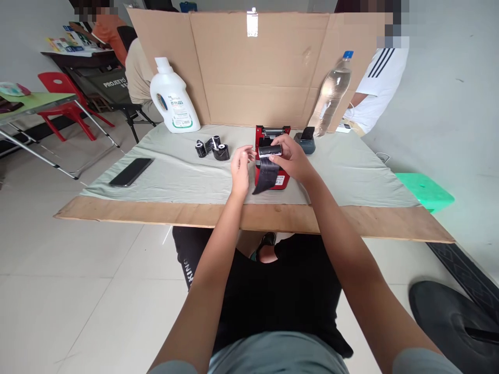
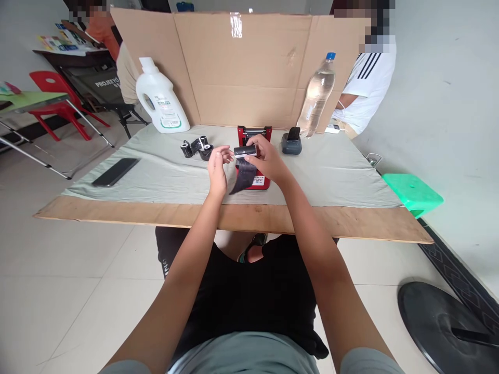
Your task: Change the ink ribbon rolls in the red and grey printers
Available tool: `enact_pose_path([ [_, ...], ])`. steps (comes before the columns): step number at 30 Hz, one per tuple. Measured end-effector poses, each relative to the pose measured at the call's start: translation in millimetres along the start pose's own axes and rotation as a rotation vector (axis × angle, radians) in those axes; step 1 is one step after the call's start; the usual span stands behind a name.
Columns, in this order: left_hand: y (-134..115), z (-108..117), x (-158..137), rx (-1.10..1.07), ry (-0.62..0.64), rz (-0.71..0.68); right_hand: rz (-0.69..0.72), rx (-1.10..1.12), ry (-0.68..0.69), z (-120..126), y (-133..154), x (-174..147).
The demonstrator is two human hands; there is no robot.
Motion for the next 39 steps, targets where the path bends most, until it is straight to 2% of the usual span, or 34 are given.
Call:
enact_pose_path([
  [3, -2.9, -3.4, -2.6, -0.076, 0.077, 0.001, 0.008, 0.111, 0.020, -9.3, 8.5, -6.0],
  [6, -5.7, -4.1, -4.5, -0.204, 0.088, 0.024, -0.047, 0.201, 0.040, -12.7, 8.4, -5.8],
  [9, -6.5, -6.5, -4.9, -0.303, 0.131, 0.039, -0.090, 0.278, -0.008, -10.6, 4.4, -4.2],
  [12, -4.2, -8.5, -4.1, -0.344, 0.159, 0.060, -0.054, 0.303, -0.011, -10.8, 3.9, -3.6],
  [15, -1.1, -7.8, -3.2, -0.335, 0.141, 0.067, -0.016, 0.299, 0.006, -15.0, 5.7, -4.1],
  [20, 1.9, -9.6, -3.8, -0.343, 0.202, 0.065, -0.018, 0.200, -0.179, -16.6, 3.2, -3.8],
  [24, 3.2, -9.4, -3.2, -0.313, 0.176, 0.097, -0.015, 0.222, -0.172, -23.1, -0.7, -2.9],
  [28, -2.0, -3.7, -6.2, -0.235, 0.111, 0.052, -0.115, 0.284, -0.229, -30.1, -6.5, -3.1],
  [31, -11.2, 11.4, -14.9, -0.118, 0.112, -0.004, -0.196, 0.319, -0.259, -33.6, -5.8, -7.0],
  [34, -28.9, 37.4, -25.5, 0.081, 0.254, -0.099, -0.283, 0.384, -0.137, -37.3, 3.3, -16.1],
  [36, -45.6, 57.0, -29.6, 0.202, 0.393, -0.200, -0.332, 0.427, 0.035, -41.8, 14.1, -23.5],
  [39, -67.8, 79.9, -27.7, 0.338, 0.618, -0.279, -0.320, 0.468, 0.261, -50.2, 31.9, -30.3],
])
Point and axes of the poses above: each hand's wrist, its own x-axis towards the middle knuckle, its own z-axis out of the back of the hand, y = z × x, the point moved 4 cm from there along x, towards the middle knuckle, and after that the axes turned 6 degrees about -y, right-handed, at the moved point
